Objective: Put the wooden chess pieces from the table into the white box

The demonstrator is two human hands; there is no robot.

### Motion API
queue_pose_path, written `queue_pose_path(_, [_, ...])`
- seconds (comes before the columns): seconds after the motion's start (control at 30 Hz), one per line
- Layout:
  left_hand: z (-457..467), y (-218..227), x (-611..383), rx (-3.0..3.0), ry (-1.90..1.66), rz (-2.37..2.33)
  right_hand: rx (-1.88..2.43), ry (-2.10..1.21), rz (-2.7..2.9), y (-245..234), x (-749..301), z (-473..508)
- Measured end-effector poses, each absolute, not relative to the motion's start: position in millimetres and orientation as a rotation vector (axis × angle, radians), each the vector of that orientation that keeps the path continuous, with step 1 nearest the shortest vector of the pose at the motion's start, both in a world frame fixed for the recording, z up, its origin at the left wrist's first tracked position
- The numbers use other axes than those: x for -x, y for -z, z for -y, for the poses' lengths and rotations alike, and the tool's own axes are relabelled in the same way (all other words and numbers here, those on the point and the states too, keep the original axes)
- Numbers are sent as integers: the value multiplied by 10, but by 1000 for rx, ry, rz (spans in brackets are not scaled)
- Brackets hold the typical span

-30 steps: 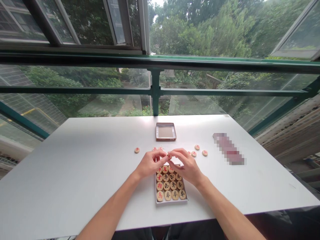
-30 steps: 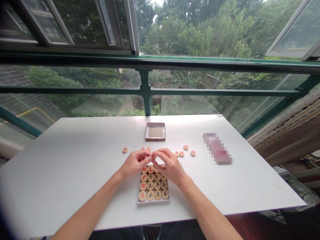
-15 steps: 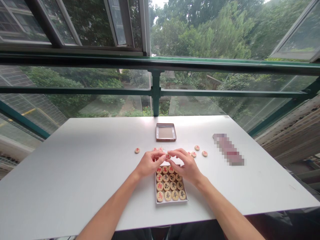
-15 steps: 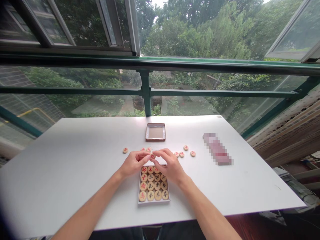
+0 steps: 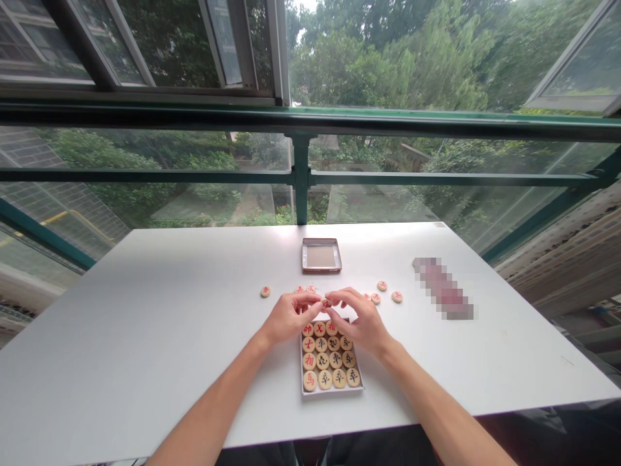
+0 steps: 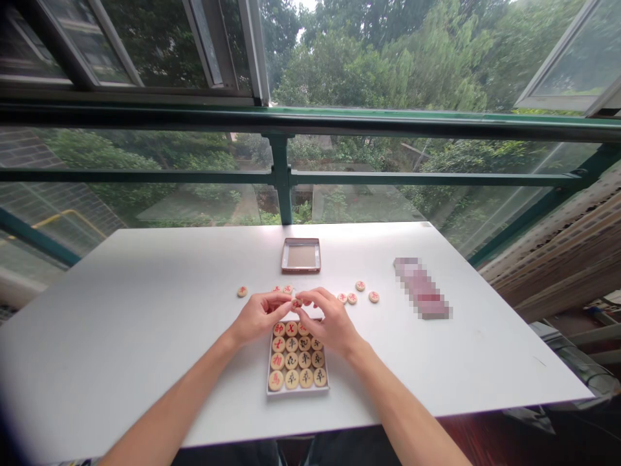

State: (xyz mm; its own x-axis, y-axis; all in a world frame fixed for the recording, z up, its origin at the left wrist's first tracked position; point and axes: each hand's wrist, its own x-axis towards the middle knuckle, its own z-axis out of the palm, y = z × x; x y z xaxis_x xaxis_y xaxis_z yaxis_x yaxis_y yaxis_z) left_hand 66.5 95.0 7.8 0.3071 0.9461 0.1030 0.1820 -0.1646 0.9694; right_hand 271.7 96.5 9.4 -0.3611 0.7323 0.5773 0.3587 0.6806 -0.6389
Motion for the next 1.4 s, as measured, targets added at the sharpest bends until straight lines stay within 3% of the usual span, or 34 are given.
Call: queue_pose_path(1.4, [-936, -126, -693, -1677, -1019, -1098, 823, -671, 1896, -143, -2714, -948])
